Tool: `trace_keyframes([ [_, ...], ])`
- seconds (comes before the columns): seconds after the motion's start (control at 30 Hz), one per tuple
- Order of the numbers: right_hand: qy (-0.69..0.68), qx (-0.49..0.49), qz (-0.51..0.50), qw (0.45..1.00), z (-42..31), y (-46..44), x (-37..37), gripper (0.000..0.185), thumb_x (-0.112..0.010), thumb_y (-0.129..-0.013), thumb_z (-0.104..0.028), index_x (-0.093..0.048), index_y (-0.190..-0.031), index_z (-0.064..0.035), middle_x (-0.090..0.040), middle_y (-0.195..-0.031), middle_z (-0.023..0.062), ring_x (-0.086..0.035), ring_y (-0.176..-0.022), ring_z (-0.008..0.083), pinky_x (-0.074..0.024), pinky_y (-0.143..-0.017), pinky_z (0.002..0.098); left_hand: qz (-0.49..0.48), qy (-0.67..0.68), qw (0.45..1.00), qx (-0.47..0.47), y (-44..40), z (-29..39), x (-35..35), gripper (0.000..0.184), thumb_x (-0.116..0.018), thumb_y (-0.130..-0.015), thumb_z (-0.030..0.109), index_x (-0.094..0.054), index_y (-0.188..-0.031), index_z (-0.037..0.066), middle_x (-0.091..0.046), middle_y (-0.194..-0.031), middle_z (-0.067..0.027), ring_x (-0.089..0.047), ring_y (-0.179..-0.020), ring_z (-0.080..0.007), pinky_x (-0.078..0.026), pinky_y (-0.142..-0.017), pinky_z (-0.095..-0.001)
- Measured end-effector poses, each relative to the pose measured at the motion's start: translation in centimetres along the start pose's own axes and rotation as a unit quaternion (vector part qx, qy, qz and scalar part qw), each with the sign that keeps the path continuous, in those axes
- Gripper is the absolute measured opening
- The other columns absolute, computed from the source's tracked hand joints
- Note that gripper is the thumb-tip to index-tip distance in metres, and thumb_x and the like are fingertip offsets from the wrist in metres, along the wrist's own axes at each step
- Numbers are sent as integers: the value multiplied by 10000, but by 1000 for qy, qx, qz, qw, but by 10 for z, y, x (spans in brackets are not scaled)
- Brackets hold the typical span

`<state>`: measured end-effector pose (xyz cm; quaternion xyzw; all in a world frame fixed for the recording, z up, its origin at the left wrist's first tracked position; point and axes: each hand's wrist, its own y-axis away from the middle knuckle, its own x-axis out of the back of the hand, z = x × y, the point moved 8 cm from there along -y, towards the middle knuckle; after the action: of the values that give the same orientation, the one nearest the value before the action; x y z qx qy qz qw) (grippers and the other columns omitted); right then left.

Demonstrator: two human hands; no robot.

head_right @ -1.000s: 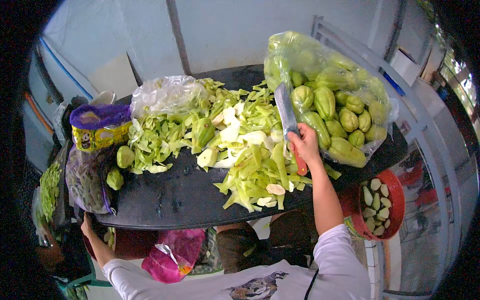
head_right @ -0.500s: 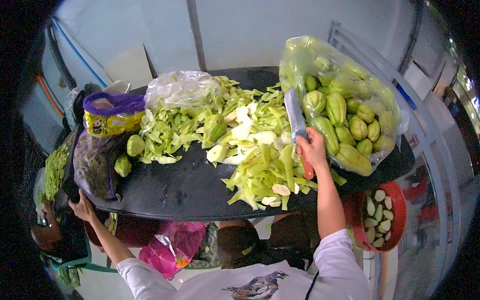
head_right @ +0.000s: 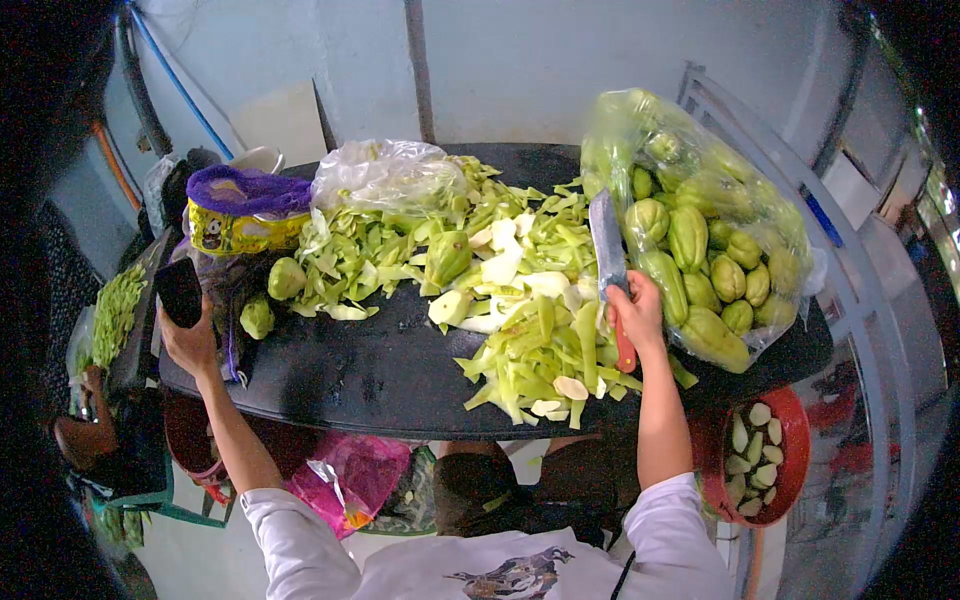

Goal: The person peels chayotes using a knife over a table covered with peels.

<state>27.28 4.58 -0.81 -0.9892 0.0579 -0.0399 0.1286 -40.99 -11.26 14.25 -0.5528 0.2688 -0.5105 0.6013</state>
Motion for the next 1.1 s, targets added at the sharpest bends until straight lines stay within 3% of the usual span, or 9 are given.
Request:
trace_keyframes([
  [0.1, 4, 4, -12, 1000, -4, 2, -2, 117, -606, -891, -47, -561, -979, 15, -571, -677, 27, -519, -468, 99, -426, -430, 267, 3, -4, 1000, 6, 2, -15, -2, 761, -831, -711, 440, -570, -1249, -31, -657, -1140, -220, -649, -1043, -354, -516, -874, -428],
  [0.2, 8, -6, -8, 1000, -7, 3, -5, 121, -608, -892, -48, -566, -984, 17, -577, -679, 24, -521, -471, 96, -421, -429, 264, -12, -50, 997, 60, 2, -36, 1, 776, -832, -707, 460, -566, -1224, -54, -691, -1047, -189, -684, -942, -335, -556, -782, -424],
  [0.37, 17, 7, -1, 1000, -4, 1, -3, 114, -605, -890, -40, -572, -981, 20, -587, -685, 25, -522, -462, 97, -413, -421, 257, -11, -91, 992, 83, -2, -68, 3, 826, -826, -699, 494, -560, -1234, -77, -681, -1063, -217, -681, -946, -348, -555, -780, -429],
  [1.0, 6, 3, -1, 1000, -1, 1, -1, 91, -608, -891, -36, -559, -953, 9, -579, -679, 27, -513, -454, 96, -414, -416, 258, -19, -108, 985, 132, -2, -89, 3, 809, -812, -668, 542, -599, -1184, -44, -696, -1009, -229, -690, -891, -379, -556, -750, -448],
  [1.1, 20, 3, -8, 1000, -3, 0, -2, 90, -609, -887, -29, -558, -950, 10, -579, -683, 29, -514, -459, 96, -415, -422, 261, -35, -161, 978, 127, -4, -99, 2, 829, -797, -688, 557, -595, -1210, -55, -701, -991, -233, -697, -877, -367, -568, -757, -439],
])
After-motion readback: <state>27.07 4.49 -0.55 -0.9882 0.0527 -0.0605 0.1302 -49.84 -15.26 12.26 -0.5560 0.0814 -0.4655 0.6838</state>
